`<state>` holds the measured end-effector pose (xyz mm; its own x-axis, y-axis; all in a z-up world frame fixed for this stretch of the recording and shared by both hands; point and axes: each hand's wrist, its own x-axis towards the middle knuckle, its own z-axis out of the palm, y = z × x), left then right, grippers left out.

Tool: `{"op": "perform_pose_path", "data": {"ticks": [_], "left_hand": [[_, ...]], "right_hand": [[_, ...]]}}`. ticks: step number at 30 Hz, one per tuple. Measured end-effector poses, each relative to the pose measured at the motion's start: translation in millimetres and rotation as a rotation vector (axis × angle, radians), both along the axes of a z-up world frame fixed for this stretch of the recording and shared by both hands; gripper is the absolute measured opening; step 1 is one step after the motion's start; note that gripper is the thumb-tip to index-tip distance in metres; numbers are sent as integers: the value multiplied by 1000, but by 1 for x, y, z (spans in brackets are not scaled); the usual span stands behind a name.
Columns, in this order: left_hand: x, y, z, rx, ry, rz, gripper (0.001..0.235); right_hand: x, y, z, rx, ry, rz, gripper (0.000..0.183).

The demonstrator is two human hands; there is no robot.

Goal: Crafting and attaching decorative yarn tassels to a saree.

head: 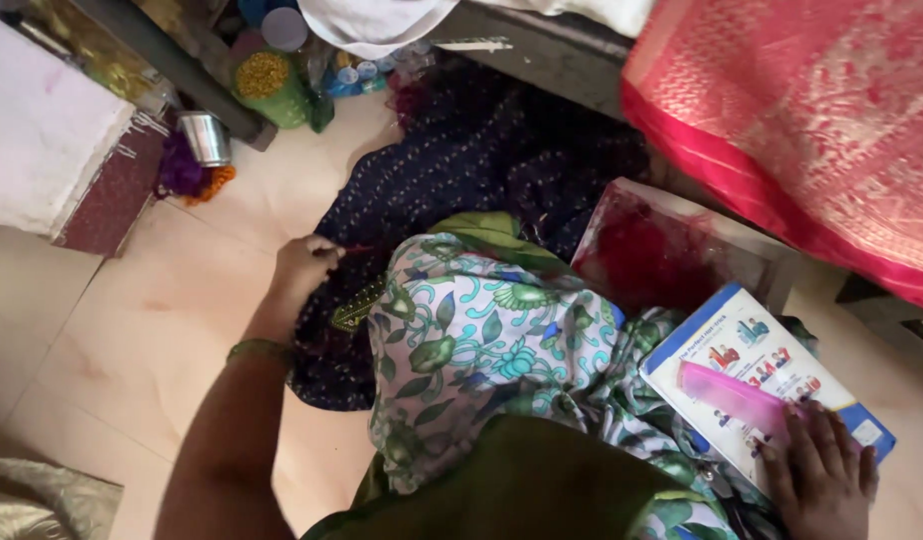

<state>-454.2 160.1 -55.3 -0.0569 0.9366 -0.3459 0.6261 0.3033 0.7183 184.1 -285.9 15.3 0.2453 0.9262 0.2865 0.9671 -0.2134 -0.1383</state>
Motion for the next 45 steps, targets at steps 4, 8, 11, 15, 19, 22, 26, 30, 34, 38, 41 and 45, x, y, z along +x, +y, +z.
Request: {"op": "perform_pose_path", "data": {"ticks": [4, 8, 11, 15, 19, 22, 26, 30, 34, 38, 41, 45], "left_hand": [[33, 15, 68, 230, 335, -252, 14], [84, 11, 183, 621, 268, -452, 6], [147, -27, 275, 692, 180, -587, 6], [232, -106, 330, 855, 52, -970, 5], [274, -190, 319, 681, -164, -1215, 11], [267, -210, 321, 623, -160, -1251, 15], [234, -197, 330, 666, -133, -1057, 9], [213, -187, 353, 576, -42, -818, 13], [214, -180, 360, 617, -105, -830, 18], [204, -161, 333, 892, 6, -1018, 42], [174, -142, 293, 552, 218, -1107, 33], [112, -125, 222, 16, 188, -954, 23]], "right_hand": [[8, 1, 11, -5, 44, 16, 61], [24, 6, 11, 62, 131, 1, 42], [-17, 41, 72, 98, 363, -130, 35], [-78, 98, 139, 204, 489, 147, 31], [-151, 128, 181, 311, 675, 568, 49], [-159, 117, 155, 203, 784, 768, 36], [-109, 83, 108, -160, 1322, 397, 20], [-66, 65, 133, -63, 1242, 307, 18], [-36, 52, 156, 2, 1263, 140, 18], [-13, 37, 168, 161, 1237, 122, 19], [-5, 31, 168, 222, 1232, 16, 18], [-17, 34, 167, 192, 1060, -78, 15]]}}
